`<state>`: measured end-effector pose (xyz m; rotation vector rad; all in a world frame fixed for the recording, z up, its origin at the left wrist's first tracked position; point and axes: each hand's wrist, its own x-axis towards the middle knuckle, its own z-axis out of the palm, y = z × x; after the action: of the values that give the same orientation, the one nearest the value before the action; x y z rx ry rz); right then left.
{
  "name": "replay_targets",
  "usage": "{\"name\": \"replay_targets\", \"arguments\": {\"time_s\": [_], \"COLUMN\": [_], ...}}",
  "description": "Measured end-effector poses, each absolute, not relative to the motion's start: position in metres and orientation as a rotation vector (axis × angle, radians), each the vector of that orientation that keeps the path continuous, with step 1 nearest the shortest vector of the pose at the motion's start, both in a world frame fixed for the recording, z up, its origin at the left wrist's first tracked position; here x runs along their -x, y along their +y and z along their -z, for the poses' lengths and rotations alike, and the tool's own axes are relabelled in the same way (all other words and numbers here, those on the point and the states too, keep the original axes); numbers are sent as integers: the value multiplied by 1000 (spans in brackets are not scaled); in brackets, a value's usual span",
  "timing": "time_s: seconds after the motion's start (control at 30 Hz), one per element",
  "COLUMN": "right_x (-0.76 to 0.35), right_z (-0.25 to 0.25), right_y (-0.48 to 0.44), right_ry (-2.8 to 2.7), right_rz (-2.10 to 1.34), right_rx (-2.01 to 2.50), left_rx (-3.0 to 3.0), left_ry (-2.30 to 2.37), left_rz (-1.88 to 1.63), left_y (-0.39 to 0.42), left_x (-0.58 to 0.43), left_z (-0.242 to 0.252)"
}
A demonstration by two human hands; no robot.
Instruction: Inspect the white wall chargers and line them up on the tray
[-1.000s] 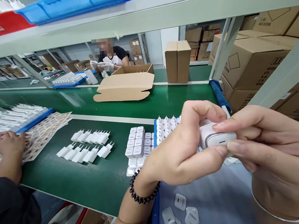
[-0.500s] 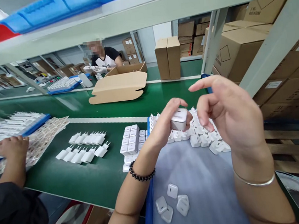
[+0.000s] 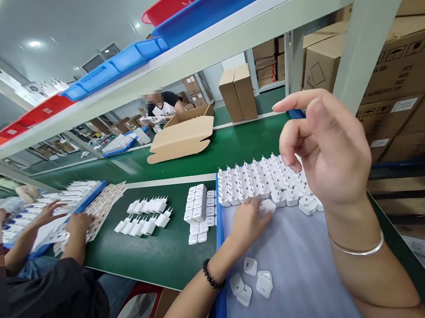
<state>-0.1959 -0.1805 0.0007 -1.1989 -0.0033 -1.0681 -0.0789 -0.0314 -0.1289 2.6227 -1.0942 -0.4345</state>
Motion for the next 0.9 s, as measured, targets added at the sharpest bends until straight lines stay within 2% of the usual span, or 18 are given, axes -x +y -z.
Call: {"name": "replay_targets", "arguments": {"time_s": [0.27,0.43,0.53,0.7,0.83,0.9], "right_x": [195,186,179,169,146,132], "right_z": [1,4,8,13,28,43], "right_y": [-183,-172,-162,-164,-153,-132], "right_ry": [39,29,-22,-178,-282,-301], "right_rz": [1173,1187,1076,625,-241,-568], "right_rx": [1219,1207,1270,1588,2281,2430], "left_rx": [-2560,-2332,-2205,-2142,-2339,-2489], "left_ry": [-918,-893,-909,-924,-737,-569], "left_rz": [312,452,556,558,229,12], "left_y": [-50,-47,-41,-4,67,110], "left_x": [68,75,79,60,31,21], "left_z": [143,161,162,133,116,117]}}
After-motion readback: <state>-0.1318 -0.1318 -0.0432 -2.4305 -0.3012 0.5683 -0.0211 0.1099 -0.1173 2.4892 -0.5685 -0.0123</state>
